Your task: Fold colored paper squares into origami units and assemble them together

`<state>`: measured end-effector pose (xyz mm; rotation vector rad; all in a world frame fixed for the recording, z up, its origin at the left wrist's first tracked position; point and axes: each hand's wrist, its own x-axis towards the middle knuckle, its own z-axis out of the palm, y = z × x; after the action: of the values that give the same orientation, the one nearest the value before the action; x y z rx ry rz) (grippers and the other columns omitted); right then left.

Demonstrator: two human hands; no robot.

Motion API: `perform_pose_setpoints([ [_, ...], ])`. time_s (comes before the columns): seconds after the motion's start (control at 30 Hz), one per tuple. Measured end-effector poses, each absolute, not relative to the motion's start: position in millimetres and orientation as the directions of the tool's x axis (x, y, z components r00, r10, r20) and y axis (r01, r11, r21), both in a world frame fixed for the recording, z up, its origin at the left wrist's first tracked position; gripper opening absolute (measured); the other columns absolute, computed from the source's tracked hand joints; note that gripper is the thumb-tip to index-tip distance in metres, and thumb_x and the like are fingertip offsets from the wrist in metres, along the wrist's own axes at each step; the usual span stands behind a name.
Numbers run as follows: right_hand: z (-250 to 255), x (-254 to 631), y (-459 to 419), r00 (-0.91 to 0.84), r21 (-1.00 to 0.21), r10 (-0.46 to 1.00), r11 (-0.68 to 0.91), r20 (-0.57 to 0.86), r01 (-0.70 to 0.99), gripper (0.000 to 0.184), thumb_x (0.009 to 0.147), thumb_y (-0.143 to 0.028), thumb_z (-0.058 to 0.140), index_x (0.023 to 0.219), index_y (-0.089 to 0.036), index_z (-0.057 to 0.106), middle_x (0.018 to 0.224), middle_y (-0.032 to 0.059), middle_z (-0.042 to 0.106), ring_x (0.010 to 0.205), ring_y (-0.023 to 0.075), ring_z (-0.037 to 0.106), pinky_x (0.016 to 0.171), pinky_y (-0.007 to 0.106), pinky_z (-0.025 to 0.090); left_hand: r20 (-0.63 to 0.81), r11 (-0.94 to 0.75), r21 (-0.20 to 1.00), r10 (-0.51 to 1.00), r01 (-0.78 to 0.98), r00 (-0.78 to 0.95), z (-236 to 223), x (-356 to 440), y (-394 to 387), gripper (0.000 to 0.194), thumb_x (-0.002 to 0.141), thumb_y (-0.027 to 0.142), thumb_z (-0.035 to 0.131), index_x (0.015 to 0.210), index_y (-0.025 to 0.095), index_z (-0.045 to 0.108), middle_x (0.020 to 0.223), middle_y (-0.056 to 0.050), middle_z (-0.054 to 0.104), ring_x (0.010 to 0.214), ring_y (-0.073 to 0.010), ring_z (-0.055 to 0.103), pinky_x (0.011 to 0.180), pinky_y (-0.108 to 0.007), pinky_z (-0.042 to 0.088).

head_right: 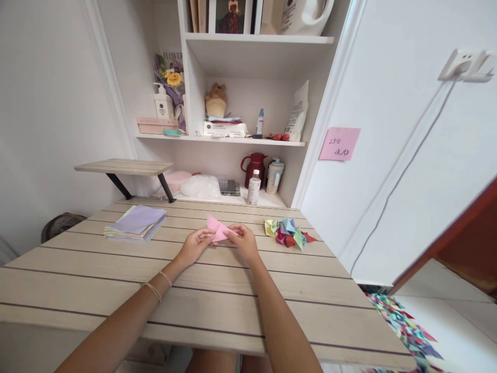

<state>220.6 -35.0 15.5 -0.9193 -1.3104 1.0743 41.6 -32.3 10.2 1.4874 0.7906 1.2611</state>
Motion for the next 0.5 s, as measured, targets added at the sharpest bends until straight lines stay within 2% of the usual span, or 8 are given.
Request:
perform_pose_setpoints([
  [0.1,12.2,220.1,-33.5,-0.011,-0.959,0.965,0.261,0.264,-0.113,0.052,0.056,-0.038,0.072,0.101,-0.018,0.054,0.062,-0.0006,0.061,0.054,0.0131,0.055,0.055,0.027,0.047,0.308,-0.271,0.948,0.917,-0.169,0.255,10.1,44.5,-34.8,0.057,0.066,0.029,0.065,0.115,0.014,0.041,0.082,-0.009,0.067,0.069,-0.0179,0.065,0.07,-0.031,0.05],
  [0.2,11.3,217.8,-33.9,-0.044,-0.956,0.955,0.29,0.292,-0.046,0.047,0.057,-0.037,0.072,0.097,-0.016,0.059,0.064,0.0011,0.063,0.057,0.0138,0.056,0.058,0.027,0.046,0.292,-0.248,0.944,0.935,-0.218,0.202,8.4,44.8,-32.7,0.075,0.064,0.026,0.068,0.126,0.017,0.026,0.087,-0.01,0.066,0.075,-0.0179,0.064,0.068,-0.029,0.049],
  [0.27,12.6,215.6,-35.6,-0.087,-0.951,0.948,0.309,0.307,0.008,0.036,0.059,-0.038,0.069,0.086,-0.015,0.064,0.069,0.0037,0.064,0.062,0.0149,0.057,0.06,0.027,0.045,0.268,-0.234,0.953,0.947,-0.193,0.175,6.9,42.7,-29.4,0.069,0.063,0.027,0.068,0.121,0.015,0.033,0.084,-0.009,0.066,0.073,-0.0172,0.064,0.059,-0.024,0.048],
  [0.37,16.0,213.0,-39.2,-0.122,-0.943,0.941,0.326,0.317,0.062,0.028,0.065,-0.041,0.063,0.076,-0.016,0.068,0.072,0.0039,0.065,0.064,0.0152,0.056,0.06,0.026,0.044,0.213,-0.195,0.976,0.949,-0.097,0.233,5.7,38.3,-25.6,0.043,0.064,0.033,0.066,0.097,0.011,0.052,0.072,-0.008,0.065,0.058,-0.0142,0.061,0.042,-0.018,0.037],
  [0.5,20.7,213.9,-43.0,-0.109,-0.951,0.952,0.295,0.286,0.087,0.026,0.065,-0.04,0.062,0.07,-0.015,0.069,0.065,0.0017,0.063,0.059,0.0136,0.053,0.056,0.025,0.041,0.174,-0.16,0.985,0.931,-0.069,0.32,6.7,36.0,-25.9,0.031,0.066,0.036,0.064,0.082,0.011,0.058,0.057,-0.003,0.06,0.046,-0.0087,0.052,0.04,-0.017,0.029],
])
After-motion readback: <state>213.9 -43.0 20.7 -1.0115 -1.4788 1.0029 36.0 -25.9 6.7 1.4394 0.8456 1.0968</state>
